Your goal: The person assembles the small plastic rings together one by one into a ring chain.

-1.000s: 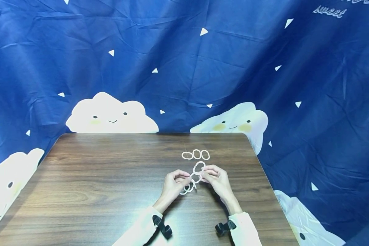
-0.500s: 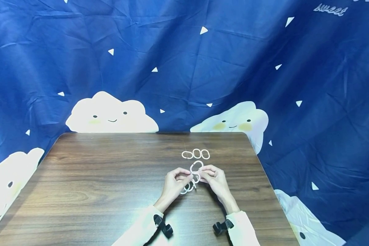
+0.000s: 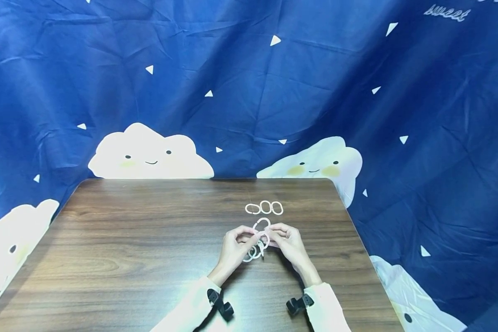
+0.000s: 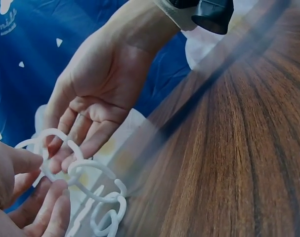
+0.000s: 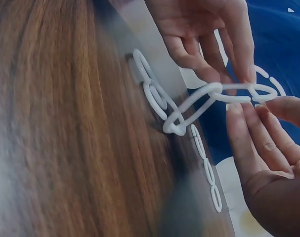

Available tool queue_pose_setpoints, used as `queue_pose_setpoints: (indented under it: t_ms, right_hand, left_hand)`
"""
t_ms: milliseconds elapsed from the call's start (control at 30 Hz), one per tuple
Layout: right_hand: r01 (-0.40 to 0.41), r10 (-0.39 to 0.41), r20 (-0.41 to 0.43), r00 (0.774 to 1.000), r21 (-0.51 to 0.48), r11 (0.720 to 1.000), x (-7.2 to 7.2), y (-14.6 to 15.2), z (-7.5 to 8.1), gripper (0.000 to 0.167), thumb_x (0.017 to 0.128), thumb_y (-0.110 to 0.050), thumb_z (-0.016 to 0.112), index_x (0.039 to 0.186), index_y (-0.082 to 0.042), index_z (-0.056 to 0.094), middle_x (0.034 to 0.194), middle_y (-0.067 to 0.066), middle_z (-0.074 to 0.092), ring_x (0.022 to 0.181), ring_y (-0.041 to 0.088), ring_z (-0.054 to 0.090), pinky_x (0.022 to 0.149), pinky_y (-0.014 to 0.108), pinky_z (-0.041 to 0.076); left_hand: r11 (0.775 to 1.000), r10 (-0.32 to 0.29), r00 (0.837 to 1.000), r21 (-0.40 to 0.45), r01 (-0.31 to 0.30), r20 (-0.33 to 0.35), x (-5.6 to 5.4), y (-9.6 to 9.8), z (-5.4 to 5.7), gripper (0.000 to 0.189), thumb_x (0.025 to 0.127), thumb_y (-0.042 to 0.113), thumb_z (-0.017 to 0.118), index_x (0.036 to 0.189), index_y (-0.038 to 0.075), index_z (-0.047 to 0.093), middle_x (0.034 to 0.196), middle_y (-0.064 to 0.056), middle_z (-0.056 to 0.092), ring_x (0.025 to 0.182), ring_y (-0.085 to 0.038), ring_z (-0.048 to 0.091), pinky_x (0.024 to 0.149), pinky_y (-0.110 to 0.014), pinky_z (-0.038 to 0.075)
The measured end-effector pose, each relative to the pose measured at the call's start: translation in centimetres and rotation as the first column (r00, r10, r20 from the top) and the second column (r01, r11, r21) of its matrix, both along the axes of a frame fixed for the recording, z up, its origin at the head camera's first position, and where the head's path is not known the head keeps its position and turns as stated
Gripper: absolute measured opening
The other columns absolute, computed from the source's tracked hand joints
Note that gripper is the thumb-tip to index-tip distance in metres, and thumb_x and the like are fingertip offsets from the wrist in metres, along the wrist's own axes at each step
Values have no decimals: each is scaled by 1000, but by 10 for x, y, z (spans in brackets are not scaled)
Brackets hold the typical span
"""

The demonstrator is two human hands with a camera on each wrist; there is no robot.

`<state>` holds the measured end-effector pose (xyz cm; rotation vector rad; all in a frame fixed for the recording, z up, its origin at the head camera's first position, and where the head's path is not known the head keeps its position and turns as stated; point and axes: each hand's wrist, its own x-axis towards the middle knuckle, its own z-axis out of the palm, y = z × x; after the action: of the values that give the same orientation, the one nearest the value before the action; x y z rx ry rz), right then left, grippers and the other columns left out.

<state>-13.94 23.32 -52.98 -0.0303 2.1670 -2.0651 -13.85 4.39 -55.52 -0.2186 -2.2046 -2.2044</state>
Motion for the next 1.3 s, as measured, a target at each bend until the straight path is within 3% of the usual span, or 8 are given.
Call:
queue_pose_setpoints:
  t_ms: [200,333,567,667,833,900,1167,1300]
  right_hand:
    - [1,-1,-3,1000,34,999,-11,7,5,41,103,-16,66,128,15,59,105,11,79,92,12,77,88,32,64]
    - [38,-37,-33,999,45,998,-24,12,5,38,103,-16,66,124,16,60,103,10,80,91,12,77,86,30,65]
    - [131,-116,-85,990,202,971,-50,21,-2,29,103,-10,64,120,15,64,111,32,74,88,20,78,83,35,66]
    - [196,-165,-120,979,325,925,-61,23,-5,25,101,-10,66,116,10,67,109,31,75,89,28,79,79,34,66]
    - [271,-225,-151,963,552,788,-75,28,-10,29,95,-17,73,117,1,70,106,20,79,89,27,80,70,17,59]
    - [279,-240,-146,960,584,762,-79,30,-12,32,93,-19,74,118,0,70,108,19,79,88,25,80,68,14,56]
    - [275,-264,-101,959,554,786,-85,30,-13,39,91,-19,78,120,4,67,113,25,75,80,24,79,62,21,61]
    - [271,-258,-107,960,580,768,-88,30,-13,41,90,-22,80,120,4,68,111,23,76,65,13,73,60,19,59]
  left_hand:
    - [1000,-7,1000,-14,6,-8,-1,-4,1,14,91,18,80,99,6,77,92,-17,80,79,-42,77,55,-14,52]
    - [1000,-9,1000,-29,9,-1,-1,-7,3,14,92,17,78,99,6,77,87,-20,79,79,-45,77,53,-13,50]
    - [999,-45,999,-28,45,1,2,-11,6,13,93,17,77,99,5,76,86,-24,78,81,-48,76,51,-13,47]
    - [999,-37,999,-30,37,-1,1,-12,4,12,93,17,78,97,6,76,85,-25,78,79,-47,76,50,-13,47]
    - [999,-39,999,-17,39,-8,0,-12,3,10,92,16,78,97,6,75,89,-22,79,80,-42,77,56,-14,52]
    - [999,-42,999,-4,42,-9,0,-12,4,11,92,15,77,97,5,75,91,-21,79,83,-42,78,60,-14,54]
    - [999,-28,1000,28,28,-2,-1,-12,4,11,93,12,76,98,2,76,93,-21,79,87,-43,78,67,-14,58]
    - [999,-23,1000,38,23,0,-2,-13,4,11,95,12,75,100,2,76,94,-23,78,88,-46,77,67,-14,59]
